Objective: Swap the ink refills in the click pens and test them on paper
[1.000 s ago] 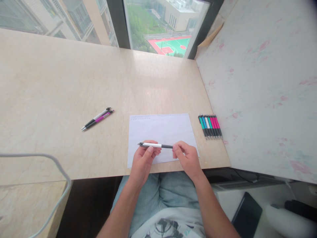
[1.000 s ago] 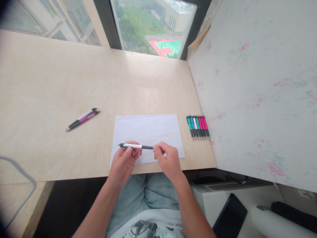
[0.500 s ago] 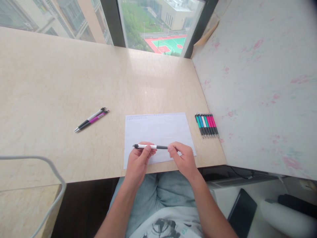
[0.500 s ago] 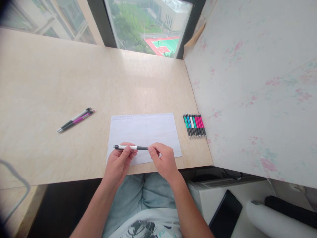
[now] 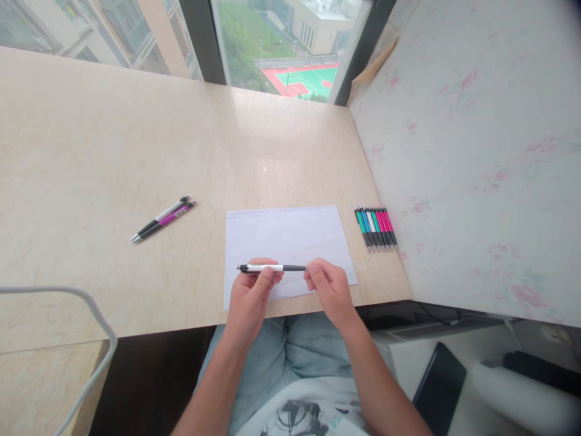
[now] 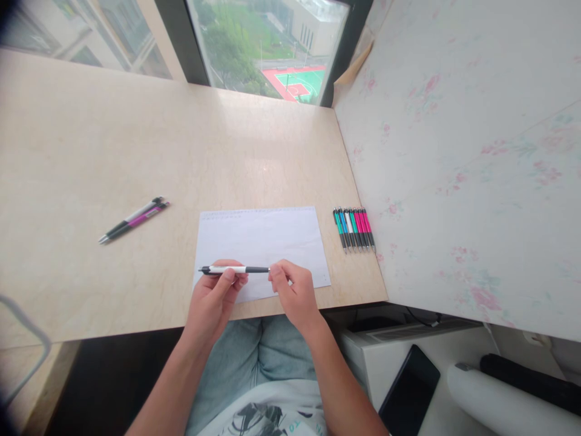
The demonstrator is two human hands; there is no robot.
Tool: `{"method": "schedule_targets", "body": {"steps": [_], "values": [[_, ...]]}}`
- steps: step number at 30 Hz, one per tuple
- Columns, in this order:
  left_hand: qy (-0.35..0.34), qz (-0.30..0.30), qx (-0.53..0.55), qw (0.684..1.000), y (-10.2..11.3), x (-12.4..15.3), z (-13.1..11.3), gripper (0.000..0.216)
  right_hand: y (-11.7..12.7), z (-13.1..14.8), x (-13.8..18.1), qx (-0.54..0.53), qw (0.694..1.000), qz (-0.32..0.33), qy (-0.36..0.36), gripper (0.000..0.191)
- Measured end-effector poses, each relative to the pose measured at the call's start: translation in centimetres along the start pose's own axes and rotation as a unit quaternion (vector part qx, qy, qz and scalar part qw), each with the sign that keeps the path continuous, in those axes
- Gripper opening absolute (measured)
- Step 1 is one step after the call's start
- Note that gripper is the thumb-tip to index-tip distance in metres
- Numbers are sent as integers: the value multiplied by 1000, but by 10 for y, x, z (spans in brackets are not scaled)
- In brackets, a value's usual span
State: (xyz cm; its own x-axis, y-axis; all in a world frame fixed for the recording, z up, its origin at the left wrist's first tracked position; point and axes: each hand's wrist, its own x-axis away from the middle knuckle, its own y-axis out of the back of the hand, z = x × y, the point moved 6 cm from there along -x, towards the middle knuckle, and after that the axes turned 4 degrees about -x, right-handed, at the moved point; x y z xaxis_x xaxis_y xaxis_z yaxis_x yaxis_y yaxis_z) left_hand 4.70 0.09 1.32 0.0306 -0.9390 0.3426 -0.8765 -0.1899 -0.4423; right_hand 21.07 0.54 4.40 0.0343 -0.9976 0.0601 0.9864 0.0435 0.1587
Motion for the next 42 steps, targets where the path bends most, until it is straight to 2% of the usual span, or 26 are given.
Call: {"method": "schedule_targets", "body": {"steps": [5,23,33,37,42], "values": [[-1,-7,7,1000,1,0,0,15,3,-5,1,-54,998,-12,-12,44],[2,-4,9,1000,2,-1,3,15,5,-10,0,-55,998,-25,-20,43],[-25,18,-110,993,0,3,-2,19,3,-1,-2,16,1000,9,-25,40],[-26,-11,-106,994,1,4,-2,21,3,4,-3,40,999,10,7,35],[-17,-19,-65,998,-2,6,0,19,4,11,-2,70,996,-3,59,35]]}}
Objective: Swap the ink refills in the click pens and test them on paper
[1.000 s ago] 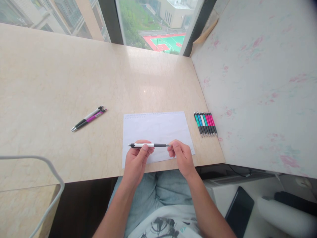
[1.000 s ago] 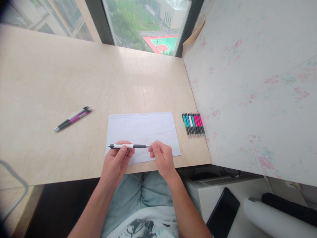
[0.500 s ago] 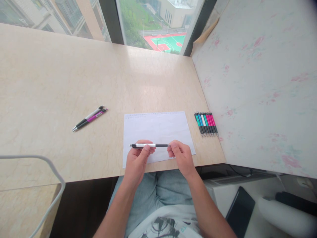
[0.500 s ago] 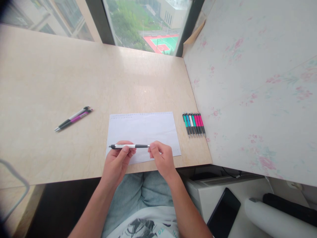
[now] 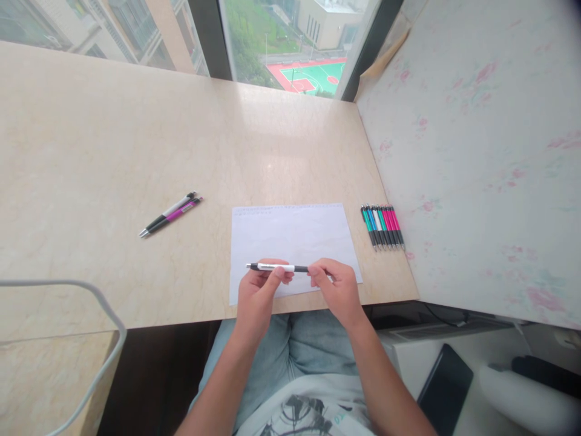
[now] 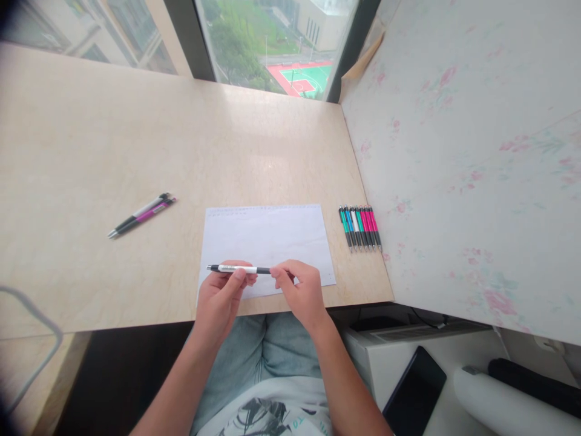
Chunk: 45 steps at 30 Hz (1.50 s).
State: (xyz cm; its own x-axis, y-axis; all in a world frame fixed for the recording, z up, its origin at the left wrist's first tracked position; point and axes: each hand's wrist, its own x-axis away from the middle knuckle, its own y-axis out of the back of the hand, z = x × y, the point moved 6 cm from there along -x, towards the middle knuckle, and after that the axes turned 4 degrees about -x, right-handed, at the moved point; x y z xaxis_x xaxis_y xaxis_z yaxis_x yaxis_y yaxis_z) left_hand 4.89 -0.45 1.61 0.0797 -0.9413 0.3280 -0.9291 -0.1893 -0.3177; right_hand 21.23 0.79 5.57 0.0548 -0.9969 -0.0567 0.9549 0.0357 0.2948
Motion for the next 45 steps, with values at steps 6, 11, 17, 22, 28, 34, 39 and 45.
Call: {"method": "schedule_targets", "body": {"steps": [6,11,17,22,28,34,39,45], "values": [[25,2,53,998,-3,1,0,17,1,8,1,56,996,4,69,31],[34,10,71,997,-5,2,1,17,4,7,2,71,992,6,107,23],[50,10,90,995,-7,2,1,16,4,10,2,88,987,9,138,22],[65,4,93,993,-8,2,-1,17,5,13,0,119,979,10,166,21],[30,-6,67,997,-5,1,-3,18,-5,-5,-1,-24,999,9,25,37],[-78,19,-75,994,-9,9,-17,14,-37,-26,11,-348,911,-103,-197,57],[-132,32,-136,981,-11,15,-27,10,-42,-24,13,-362,901,-110,-211,54],[-39,-14,59,997,-16,17,-7,19,-29,-19,14,-253,946,-156,-125,52]]}}
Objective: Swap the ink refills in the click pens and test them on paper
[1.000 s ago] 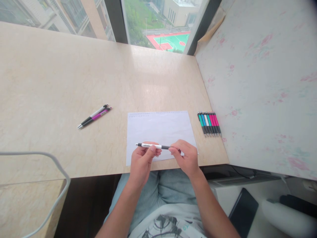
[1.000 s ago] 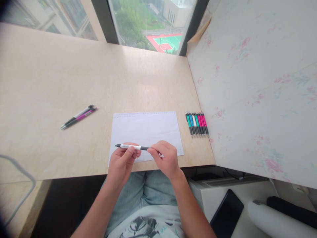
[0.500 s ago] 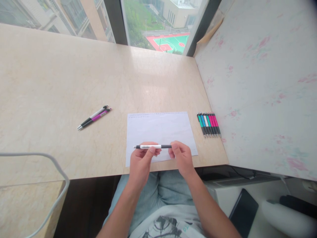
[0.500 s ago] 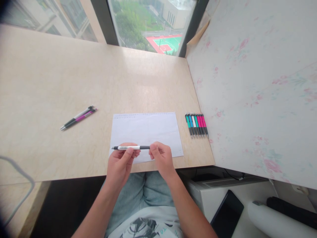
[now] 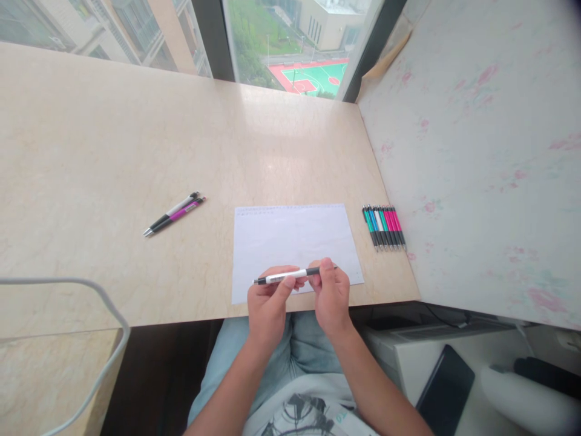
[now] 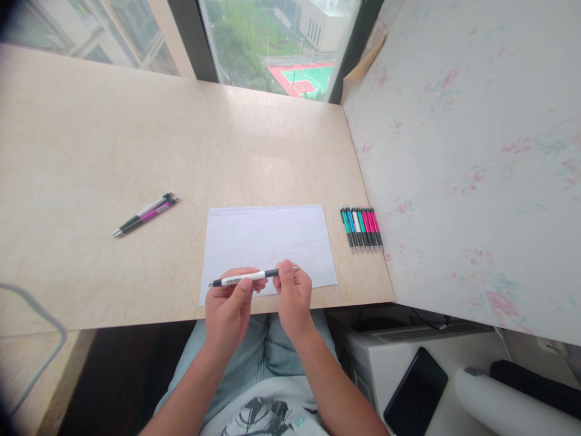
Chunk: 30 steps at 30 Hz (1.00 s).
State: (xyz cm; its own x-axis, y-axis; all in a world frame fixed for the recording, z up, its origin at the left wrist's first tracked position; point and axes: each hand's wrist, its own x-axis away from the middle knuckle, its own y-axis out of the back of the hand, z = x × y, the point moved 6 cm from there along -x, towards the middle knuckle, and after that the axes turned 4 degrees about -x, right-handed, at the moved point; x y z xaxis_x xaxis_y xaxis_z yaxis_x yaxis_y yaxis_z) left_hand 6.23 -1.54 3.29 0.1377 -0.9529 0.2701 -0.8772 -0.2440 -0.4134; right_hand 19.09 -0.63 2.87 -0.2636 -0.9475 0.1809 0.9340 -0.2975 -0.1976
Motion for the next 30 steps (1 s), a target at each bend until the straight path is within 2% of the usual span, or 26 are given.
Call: {"method": "schedule_targets", "body": {"steps": [5,10,15,19,21,23,26,28,30], "values": [[85,-1,86,993,-7,2,10,18,0,19,-1,125,987,39,98,53],[144,11,147,979,-11,4,13,19,1,32,-3,173,966,79,177,49],[206,11,189,960,-13,6,18,17,0,39,-4,234,930,119,256,45],[229,12,218,949,-13,6,22,15,-1,42,-7,238,911,154,298,43],[210,5,205,956,-12,4,20,15,-1,38,-10,217,924,160,271,42],[169,-11,171,970,-9,2,17,17,-1,30,-13,164,954,146,204,41],[102,-31,97,990,-4,1,12,20,-2,18,-15,-16,994,91,66,34],[56,-38,27,997,-1,1,9,19,-6,10,-13,-188,980,51,-50,33],[7,-35,-56,998,1,0,5,16,-11,5,-10,-334,928,18,-167,27]]}}
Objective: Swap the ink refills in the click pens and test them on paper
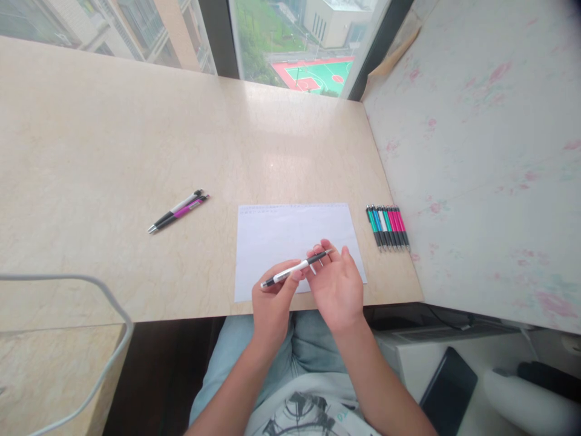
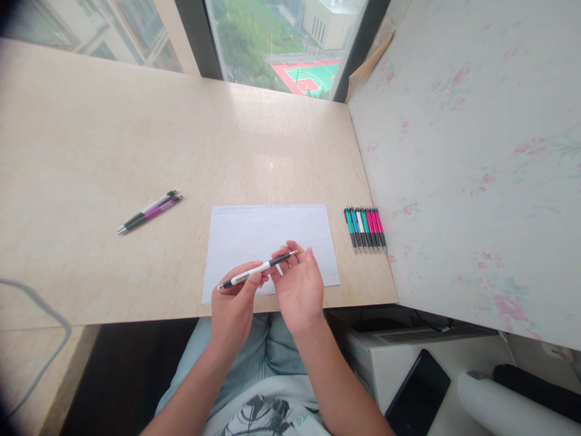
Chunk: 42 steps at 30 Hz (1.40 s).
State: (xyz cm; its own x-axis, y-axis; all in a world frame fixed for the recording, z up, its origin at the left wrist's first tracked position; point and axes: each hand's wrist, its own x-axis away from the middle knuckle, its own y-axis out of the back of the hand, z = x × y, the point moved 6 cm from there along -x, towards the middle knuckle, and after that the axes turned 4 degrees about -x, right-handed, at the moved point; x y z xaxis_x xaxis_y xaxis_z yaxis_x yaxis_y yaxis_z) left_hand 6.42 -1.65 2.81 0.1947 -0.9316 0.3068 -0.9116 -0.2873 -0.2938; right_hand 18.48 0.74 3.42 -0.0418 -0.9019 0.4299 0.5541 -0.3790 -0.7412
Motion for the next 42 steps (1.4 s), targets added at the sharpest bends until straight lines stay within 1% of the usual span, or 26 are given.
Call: {"method": "schedule_targets", "body": {"steps": [1,2,4,6,8,10,13,16,19,20,22,23,24,26,27,28,30,33,34,37,39,41,42], "values": [[-25,7,-39,999,0,0,-2,14,-1,-2,0,-62,997,-18,-40,23],[-47,19,-75,996,-1,-1,-5,13,-3,-1,0,-109,991,-31,-65,20],[-87,48,-131,986,-3,-2,-10,9,-4,4,-1,-165,982,-42,-80,18],[-114,66,-164,978,-4,-3,-14,8,-4,10,-3,-178,981,-44,-68,19],[-120,78,-181,973,-5,-2,-14,6,-3,15,-4,-171,983,-55,-41,24],[-108,75,-174,976,-6,-1,-9,7,-1,18,-5,-161,984,-73,-10,32],[-68,45,-117,990,-8,2,3,10,-4,19,-6,-141,986,-84,37,38],[-18,3,-33,999,-8,2,15,15,-11,19,-7,-90,989,-69,90,33],[26,-31,36,999,-5,-1,20,18,-15,14,-8,-26,992,-46,118,12],[33,-38,51,997,-3,-2,19,19,-15,12,-8,2,992,-39,122,11],[35,-47,66,996,1,-5,14,21,-10,11,-8,99,985,-29,135,19],[32,-49,66,996,4,-6,11,21,-7,12,-8,173,975,-21,139,23],[29,-49,62,996,6,-7,8,21,-4,14,-8,256,956,-13,143,29],[27,-44,44,998,10,-9,5,21,2,16,-9,419,900,15,123,41],[28,-40,34,998,12,-10,4,21,5,17,-10,467,877,29,108,44],[30,-35,25,999,13,-12,5,21,7,19,-11,498,861,45,92,44],[33,-26,11,999,14,-14,6,21,10,22,-13,517,850,70,70,38],[37,-26,8,999,16,-16,9,22,9,24,-14,508,854,97,60,27],[38,-29,12,999,17,-17,9,22,7,24,-14,505,853,108,72,24],[41,-32,33,998,16,-17,8,21,-1,27,-11,498,843,149,140,17],[46,-28,46,997,15,-17,7,21,-2,26,-10,484,845,167,154,20],[51,-27,52,997,14,-17,7,21,2,24,-10,470,857,170,125,29],[52,-28,52,997,14,-17,7,21,4,23,-10,469,861,167,104,28]]}}
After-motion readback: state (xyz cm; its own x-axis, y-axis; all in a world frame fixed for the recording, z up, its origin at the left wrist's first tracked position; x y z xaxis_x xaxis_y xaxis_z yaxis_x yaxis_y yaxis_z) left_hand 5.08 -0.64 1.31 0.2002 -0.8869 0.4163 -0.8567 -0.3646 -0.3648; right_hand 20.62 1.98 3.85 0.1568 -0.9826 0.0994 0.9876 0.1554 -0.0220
